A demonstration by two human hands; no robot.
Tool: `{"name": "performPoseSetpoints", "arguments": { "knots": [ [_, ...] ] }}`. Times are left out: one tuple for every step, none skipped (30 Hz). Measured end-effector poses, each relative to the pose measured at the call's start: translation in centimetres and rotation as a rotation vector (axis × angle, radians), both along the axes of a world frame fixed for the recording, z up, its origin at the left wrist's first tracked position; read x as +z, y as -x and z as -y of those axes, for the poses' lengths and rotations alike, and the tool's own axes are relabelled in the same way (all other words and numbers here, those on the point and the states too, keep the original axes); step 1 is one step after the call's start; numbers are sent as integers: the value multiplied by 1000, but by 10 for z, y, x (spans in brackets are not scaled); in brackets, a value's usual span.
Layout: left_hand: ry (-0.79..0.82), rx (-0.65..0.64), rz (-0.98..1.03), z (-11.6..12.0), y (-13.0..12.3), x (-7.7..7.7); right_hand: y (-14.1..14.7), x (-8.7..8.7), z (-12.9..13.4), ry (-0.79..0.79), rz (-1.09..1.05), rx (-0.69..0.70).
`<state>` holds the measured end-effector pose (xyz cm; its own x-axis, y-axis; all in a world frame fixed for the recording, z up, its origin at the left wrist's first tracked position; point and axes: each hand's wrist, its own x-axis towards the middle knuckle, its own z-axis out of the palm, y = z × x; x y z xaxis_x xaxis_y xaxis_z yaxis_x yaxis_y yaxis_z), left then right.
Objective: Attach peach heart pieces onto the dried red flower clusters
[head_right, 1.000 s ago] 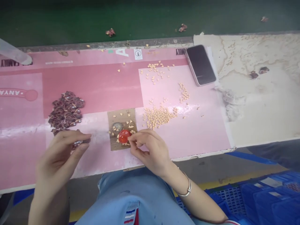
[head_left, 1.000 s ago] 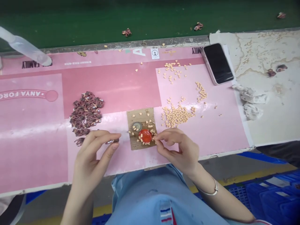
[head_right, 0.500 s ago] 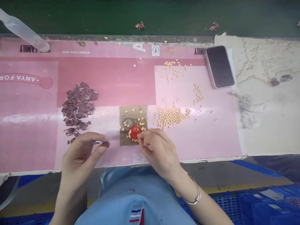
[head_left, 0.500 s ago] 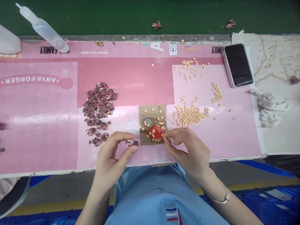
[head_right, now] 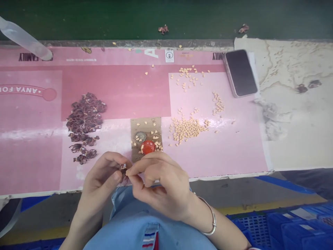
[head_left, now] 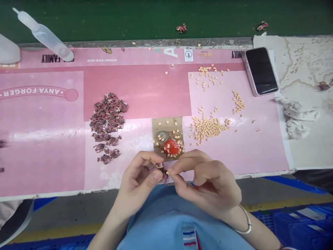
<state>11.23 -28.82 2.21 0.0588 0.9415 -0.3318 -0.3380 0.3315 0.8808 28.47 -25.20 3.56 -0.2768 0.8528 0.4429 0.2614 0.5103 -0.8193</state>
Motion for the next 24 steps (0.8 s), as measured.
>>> {"name": "performPoseSetpoints", "arguments": {
  "knots": [
    [5,5,7,0,0,0,0,0,0,0,2,5],
    [6,12,11,0,0,0,-1,-1,0,-1,6,8],
    [6,22,10,0,-1,-1,-2,0,0,-3,18,14],
    [6,38,9,1,-2,-1,-3,0,1,-4,39,23],
    [4,58,7,1,-3,-2,-4,1,1,-7,60,30],
    [2,83,1,2,-5,-3,-5,1,2,-13,79,35],
    [0,110,-6,3,-7,-4,-5,1,4,-21,92,41],
    [-3,136,-16,3,-9,-5,-5,0,5,-32,99,43],
    [-7,158,-29,3,-12,-6,-4,-1,6,-42,97,39],
    [-14,175,-42,3,-14,-6,-3,-2,8,-47,81,28],
    [-25,187,-55,2,-16,-6,-1,-4,9,-36,49,13],
    [-38,196,-66,0,-17,-6,0,-7,10,-5,0,0],
    [-52,201,-70,-2,-18,-4,1,-9,11,46,-65,-12],
    [-67,198,-78,-3,-17,-3,0,-11,11,107,-137,-23],
    [-87,191,-98,-5,-16,-1,-3,-14,11,164,-205,-36],
    [-108,185,-134,-7,-14,1,-8,-17,10,208,-255,-61],
    [-134,183,-187,-9,-10,3,-17,-21,8,231,-275,-104],
    [-157,184,-254,-10,-6,4,-29,-25,6,229,-263,-167],
    [-174,194,-331,-13,0,5,-43,-30,4,212,-216,-247],
    [-179,216,-412,-15,7,6,-60,-35,2,184,-137,-336],
    [-170,249,-491,-19,14,7,-77,-40,1,140,-15,-417],
    [-157,289,-573,-25,23,7,-93,-45,-1,109,150,-482],
    [-147,329,-652,-32,31,7,-107,-50,-2,77,314,-519],
    [-143,362,-724,-42,40,6,-118,-54,-3,55,421,-526]
  ]
}}
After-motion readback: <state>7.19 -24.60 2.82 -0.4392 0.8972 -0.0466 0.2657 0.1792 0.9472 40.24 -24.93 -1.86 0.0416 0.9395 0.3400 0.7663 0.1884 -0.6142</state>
